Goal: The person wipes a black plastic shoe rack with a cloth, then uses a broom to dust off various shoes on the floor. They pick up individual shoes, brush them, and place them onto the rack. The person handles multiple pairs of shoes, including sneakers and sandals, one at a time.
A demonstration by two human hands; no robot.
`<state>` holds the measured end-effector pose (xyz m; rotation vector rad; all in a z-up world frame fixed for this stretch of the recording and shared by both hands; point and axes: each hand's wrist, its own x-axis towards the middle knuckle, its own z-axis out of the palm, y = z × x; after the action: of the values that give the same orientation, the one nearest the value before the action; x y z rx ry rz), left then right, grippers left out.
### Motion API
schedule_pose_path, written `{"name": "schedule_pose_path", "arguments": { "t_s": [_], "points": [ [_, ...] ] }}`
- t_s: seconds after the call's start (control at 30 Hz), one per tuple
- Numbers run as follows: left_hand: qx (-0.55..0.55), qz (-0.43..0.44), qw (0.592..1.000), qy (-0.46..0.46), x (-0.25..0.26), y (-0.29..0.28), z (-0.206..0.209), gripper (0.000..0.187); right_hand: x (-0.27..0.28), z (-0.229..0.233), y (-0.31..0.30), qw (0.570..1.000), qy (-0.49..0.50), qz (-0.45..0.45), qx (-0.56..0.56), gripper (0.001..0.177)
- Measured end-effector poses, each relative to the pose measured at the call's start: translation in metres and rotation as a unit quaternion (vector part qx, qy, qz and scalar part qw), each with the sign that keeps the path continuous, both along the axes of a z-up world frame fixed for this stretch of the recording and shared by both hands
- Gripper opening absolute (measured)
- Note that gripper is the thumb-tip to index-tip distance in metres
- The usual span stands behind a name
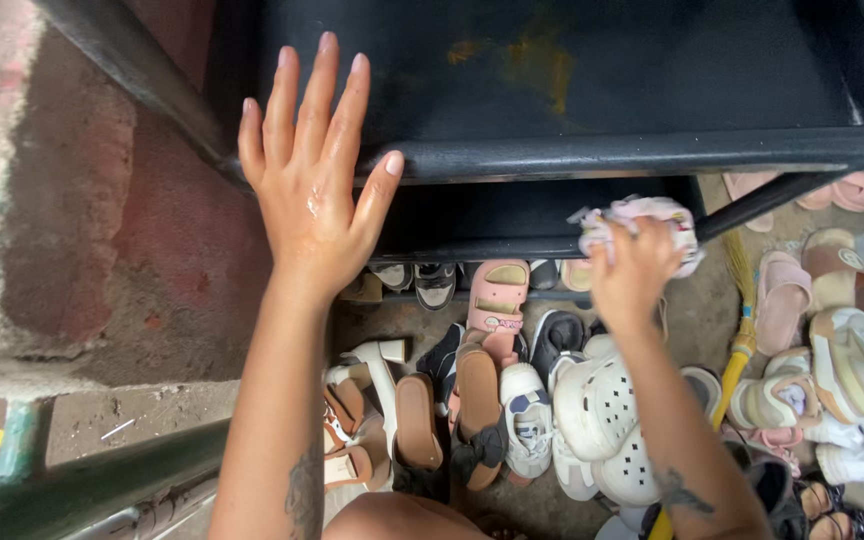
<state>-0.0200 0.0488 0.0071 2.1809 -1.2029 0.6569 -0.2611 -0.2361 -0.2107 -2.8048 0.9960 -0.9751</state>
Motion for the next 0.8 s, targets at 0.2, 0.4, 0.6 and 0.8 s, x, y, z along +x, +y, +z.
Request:
{"name": "schedule_pose_path", "arguments": {
  "t_s": [0.2, 0.4, 0.6, 0.8],
  "points": [
    [-0.009, 0.073, 0.996, 0.042, -0.02, -0.007, -0.029, 0.06, 0.121, 0.001, 0.153, 0.989, -0.002, 0.147, 0.018, 0.037],
    [-0.11, -0.004, 0.982, 0.155, -0.108, 0.008, -0.054, 0.075, 0.099, 0.051, 0.192, 0.864, -0.183, 0.242, 0.402, 0.034],
    [-0.147, -0.101, 0.941, 0.288, -0.15, 0.015, -0.048, 0.078, 0.006, 0.135, 0.194, 0.695, -0.438, 0.285, 0.494, 0.045],
    [-0.172, -0.185, 0.905, 0.343, -0.173, 0.007, -0.036, 0.076, -0.022, 0.185, 0.202, 0.643, -0.456, 0.346, 0.509, 0.05]
  ]
}}
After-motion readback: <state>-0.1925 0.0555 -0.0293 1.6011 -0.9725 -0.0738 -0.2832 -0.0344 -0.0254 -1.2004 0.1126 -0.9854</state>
